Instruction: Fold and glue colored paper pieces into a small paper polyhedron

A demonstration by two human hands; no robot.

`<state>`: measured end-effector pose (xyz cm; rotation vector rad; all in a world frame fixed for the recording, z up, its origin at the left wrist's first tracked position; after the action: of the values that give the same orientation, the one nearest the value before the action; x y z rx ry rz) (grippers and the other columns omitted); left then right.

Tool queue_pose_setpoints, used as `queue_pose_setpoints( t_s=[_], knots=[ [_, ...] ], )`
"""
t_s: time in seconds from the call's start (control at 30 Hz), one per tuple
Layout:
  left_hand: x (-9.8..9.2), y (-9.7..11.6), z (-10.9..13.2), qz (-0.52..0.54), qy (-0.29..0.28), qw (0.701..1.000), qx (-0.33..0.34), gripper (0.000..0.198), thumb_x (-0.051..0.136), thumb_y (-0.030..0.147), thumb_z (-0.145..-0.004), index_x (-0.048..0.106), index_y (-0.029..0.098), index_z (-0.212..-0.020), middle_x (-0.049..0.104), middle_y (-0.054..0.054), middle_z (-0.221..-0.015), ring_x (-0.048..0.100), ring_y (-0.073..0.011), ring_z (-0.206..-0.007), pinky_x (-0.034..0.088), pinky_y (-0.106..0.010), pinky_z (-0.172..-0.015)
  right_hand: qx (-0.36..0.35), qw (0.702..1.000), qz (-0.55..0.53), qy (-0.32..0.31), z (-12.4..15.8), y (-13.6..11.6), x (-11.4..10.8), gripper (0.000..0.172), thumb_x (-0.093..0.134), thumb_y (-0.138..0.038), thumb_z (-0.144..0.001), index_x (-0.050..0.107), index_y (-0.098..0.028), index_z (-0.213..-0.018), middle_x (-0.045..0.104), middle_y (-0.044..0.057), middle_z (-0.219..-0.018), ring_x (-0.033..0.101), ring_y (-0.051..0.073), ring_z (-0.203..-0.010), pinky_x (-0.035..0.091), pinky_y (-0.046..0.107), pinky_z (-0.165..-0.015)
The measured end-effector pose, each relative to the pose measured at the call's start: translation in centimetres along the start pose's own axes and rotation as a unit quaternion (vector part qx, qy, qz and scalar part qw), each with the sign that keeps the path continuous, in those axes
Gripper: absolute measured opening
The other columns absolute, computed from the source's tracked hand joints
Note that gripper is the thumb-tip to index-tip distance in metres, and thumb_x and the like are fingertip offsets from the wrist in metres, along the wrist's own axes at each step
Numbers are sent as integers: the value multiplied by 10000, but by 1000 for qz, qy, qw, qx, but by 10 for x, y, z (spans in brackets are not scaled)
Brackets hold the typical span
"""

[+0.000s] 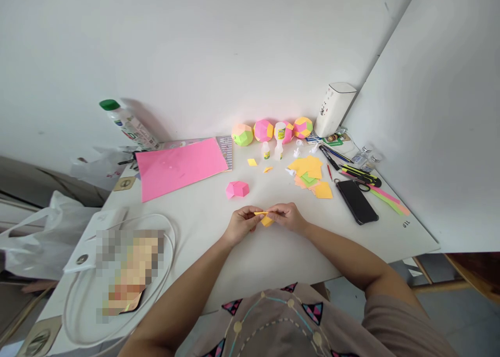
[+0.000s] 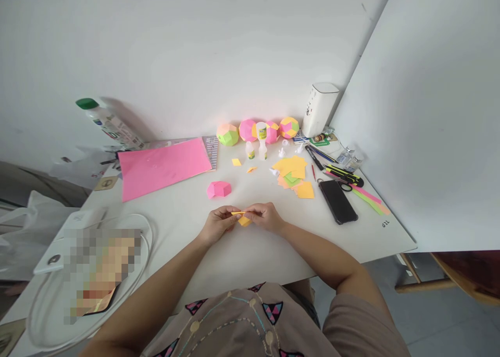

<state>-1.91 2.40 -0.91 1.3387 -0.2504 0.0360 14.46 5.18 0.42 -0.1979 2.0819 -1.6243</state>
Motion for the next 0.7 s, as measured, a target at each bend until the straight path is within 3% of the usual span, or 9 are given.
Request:
queue_pose_setpoints(
  t_s=[0.27, 0.7],
  knots=[
    [0, -2, -1, -5, -6, 1000, 10, 291, 771, 398, -671, 635, 149, -737, 525, 58, -481, 408, -43, -367, 299, -188, -378, 22, 1000, -16, -10, 0, -3, 0, 246, 619, -376, -796, 720, -151, -785, 680, 27, -663, 551, 112, -551, 441, 228, -507],
    [0, 1, 2, -1, 8, 999, 39, 275, 701, 414, -740, 592, 165, -704, 460, 70, -406, 399, -64, -374, 329, -210, -419, 67, 997, -45, -10, -1, -2, -2, 237, 636, -380, -783, 702, -153, -768, 668, 28, -690, 564, 123, -606, 464, 244, -547]
  ],
)
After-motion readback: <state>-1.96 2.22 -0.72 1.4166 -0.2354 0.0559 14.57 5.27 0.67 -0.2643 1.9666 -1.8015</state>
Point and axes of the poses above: each hand's wrist, its own z-axis away from the middle knuckle, its own x-axis out of the palm, y = z × x, the point moved 4 cm from there along -z, towards the middle knuckle
